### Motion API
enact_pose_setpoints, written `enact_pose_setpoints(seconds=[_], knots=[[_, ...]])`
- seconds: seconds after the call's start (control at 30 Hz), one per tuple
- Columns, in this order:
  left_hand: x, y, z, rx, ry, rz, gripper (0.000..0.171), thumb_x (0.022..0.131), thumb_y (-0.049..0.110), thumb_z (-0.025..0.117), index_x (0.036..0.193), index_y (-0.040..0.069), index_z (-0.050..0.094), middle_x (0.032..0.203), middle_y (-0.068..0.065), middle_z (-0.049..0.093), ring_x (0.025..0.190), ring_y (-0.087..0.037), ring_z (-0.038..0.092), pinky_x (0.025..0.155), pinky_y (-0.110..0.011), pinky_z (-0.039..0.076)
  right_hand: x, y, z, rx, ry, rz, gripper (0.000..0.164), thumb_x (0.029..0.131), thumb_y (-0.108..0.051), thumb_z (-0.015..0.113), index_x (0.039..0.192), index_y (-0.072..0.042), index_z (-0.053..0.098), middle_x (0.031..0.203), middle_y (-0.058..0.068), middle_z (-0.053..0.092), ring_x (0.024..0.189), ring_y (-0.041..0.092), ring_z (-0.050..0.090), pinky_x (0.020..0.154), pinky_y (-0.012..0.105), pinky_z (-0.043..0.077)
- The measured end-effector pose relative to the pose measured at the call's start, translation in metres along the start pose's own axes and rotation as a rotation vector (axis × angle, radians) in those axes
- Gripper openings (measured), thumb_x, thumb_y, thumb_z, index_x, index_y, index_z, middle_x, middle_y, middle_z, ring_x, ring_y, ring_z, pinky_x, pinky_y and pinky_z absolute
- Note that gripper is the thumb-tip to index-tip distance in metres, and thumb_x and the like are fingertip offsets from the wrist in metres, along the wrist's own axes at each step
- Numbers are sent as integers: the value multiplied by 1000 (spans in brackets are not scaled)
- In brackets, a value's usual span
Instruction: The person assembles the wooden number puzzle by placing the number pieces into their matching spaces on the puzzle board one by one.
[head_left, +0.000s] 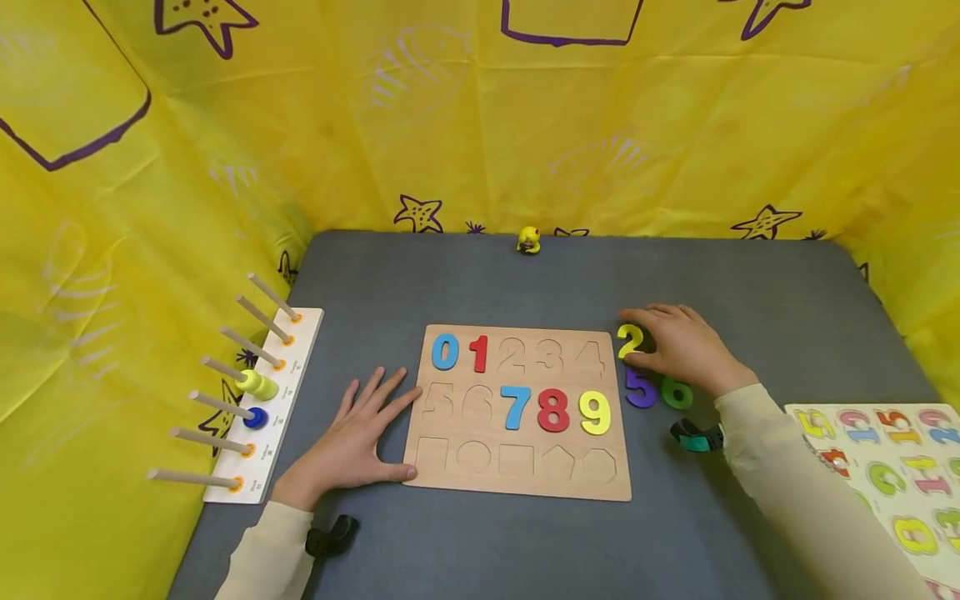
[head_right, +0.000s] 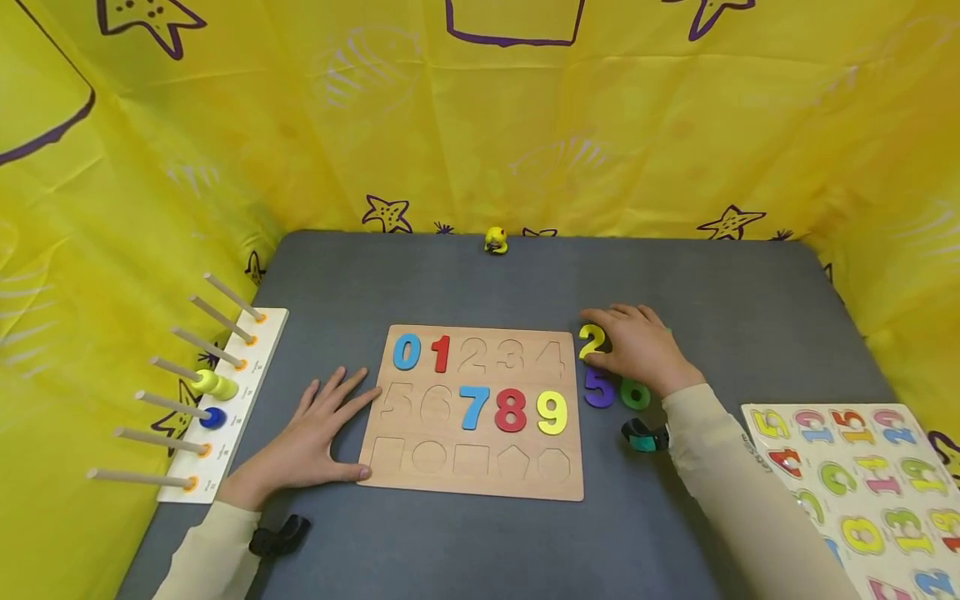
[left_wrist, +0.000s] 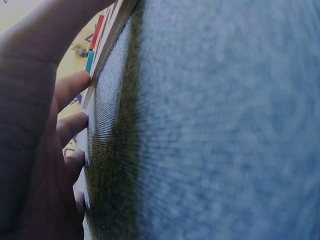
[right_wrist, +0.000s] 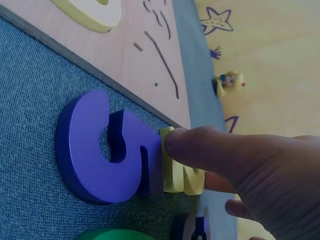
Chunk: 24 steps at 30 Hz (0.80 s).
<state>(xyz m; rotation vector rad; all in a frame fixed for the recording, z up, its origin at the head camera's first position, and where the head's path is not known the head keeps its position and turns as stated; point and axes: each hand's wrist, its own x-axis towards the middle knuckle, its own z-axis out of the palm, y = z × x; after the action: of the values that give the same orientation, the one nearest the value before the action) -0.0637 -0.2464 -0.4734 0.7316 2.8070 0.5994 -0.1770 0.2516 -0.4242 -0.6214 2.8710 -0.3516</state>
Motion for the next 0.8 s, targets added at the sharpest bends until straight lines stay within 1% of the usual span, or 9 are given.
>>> enact_pose_setpoints(seconds=[0.13,0.3,0.43,0.53,0.6,0.67,0.73,0.8], knots=[[1,0,0,-14,1,3,113,69,73,79,161,26,34,169,-8,14,153,-40,1,116,-65,-2,3,1,0,-18,18,-14,64,85,-35,82,140,-9,60,132,20,64,126,45,51,110,67,23],[1,0,-1,-33,-2,4,113,69,72,80,161,25,33,169,-7,13,154,-39,-1,116,-64,-4,6,3,3,-38,50,-28,57,86,-37,80,133,-8,65,125,19,67,118,43,56,109,66,30],[2,-1,1,-32,5,17,112,70,71,80,161,26,32,169,-6,12,154,-38,-1,116,-64,-5,8,3,6,-72,112,-67,47,87,-33,80,124,-7,70,118,15,70,113,40,57,106,63,35],[3,-2,2,-28,16,31,112,70,69,81,161,26,32,169,-6,12,154,-38,-1,116,-63,-6,11,1,4,-107,138,-125,40,87,-29,80,120,-6,72,114,14,71,113,41,56,105,63,36],[3,-2,3,-34,17,34,112,71,68,81,161,25,32,169,-7,12,154,-38,-1,116,-63,-6,13,-2,2,-121,134,-155,37,89,-27,77,119,-6,72,113,15,71,114,42,56,105,62,36],[2,-2,4,-36,16,33,111,71,68,81,161,25,32,169,-8,12,154,-39,-1,115,-63,-6,15,-3,-2,-128,107,-166,38,90,-28,76,120,-6,71,116,15,70,117,42,56,107,62,33],[1,-2,3,-40,17,30,111,71,67,81,161,25,32,169,-8,12,154,-39,-1,115,-63,-7,16,-4,-6,-112,84,-170,38,90,-29,75,122,-8,71,121,13,69,120,40,57,109,62,32],[-1,-2,3,-40,20,28,111,71,67,81,161,24,32,169,-9,12,154,-39,-1,115,-63,-6,17,-4,-10,-88,61,-180,40,88,-30,77,123,-10,71,124,11,68,121,39,56,109,62,31]])
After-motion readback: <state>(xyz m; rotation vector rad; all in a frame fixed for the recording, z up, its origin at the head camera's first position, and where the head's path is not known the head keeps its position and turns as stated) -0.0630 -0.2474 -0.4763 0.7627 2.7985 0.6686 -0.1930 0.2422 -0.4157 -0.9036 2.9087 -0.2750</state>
